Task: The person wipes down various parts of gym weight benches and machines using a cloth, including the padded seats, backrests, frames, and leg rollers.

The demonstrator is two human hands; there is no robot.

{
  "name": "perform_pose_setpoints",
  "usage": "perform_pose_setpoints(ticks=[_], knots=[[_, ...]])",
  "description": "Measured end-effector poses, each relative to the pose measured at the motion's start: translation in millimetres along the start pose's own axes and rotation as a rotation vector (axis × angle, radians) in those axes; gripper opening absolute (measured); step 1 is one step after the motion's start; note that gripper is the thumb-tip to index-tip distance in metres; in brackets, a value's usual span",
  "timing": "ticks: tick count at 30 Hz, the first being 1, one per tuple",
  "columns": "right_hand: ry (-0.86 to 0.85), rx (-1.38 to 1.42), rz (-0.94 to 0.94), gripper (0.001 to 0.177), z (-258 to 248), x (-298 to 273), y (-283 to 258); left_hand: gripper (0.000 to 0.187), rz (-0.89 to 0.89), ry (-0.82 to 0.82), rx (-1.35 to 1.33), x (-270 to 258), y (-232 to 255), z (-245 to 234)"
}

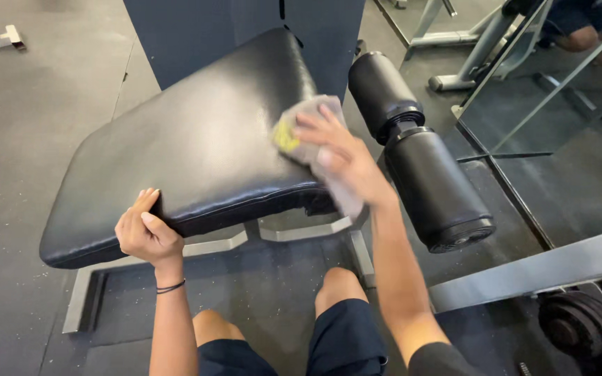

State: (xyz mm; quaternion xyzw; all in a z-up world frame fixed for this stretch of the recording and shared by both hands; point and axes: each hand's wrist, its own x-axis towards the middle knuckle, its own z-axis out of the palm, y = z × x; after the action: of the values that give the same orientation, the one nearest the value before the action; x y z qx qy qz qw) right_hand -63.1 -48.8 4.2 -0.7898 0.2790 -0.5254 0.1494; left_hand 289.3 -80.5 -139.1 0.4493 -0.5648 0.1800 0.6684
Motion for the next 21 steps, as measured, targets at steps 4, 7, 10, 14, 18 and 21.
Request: perform_pose_setpoints(ticks=[4, 7, 10, 14, 18, 21], knots=[[0.193, 0.286, 0.269, 0.055, 20, -14, -23, 0.043, 0.024, 0.001, -0.022, 2, -1, -4], [0.328, 0.467, 0.296, 0.052, 34, -32, -57, 0.045, 0.035, -0.013, -0.05, -2, -4, 0], [0.161, -0.357, -0.108, 0.05, 21, -15, -48, 0.044, 0.021, -0.003, -0.039, -6, -9, 2], [-0.1, -0.083, -0.044, 0.04, -7, 23, 11, 0.044, 0.032, -0.007, -0.025, -1, -1, -2], [0.046, -0.106, 0.25, 0.046, -5, -7, -19, 0.044, 0.04, -0.015, -0.04, 2, 2, -5], [-0.157, -0.641, -0.066, 0.031, 28, -20, -88, 0.044, 0.028, 0.064, 0.01, 8, 22, -4]])
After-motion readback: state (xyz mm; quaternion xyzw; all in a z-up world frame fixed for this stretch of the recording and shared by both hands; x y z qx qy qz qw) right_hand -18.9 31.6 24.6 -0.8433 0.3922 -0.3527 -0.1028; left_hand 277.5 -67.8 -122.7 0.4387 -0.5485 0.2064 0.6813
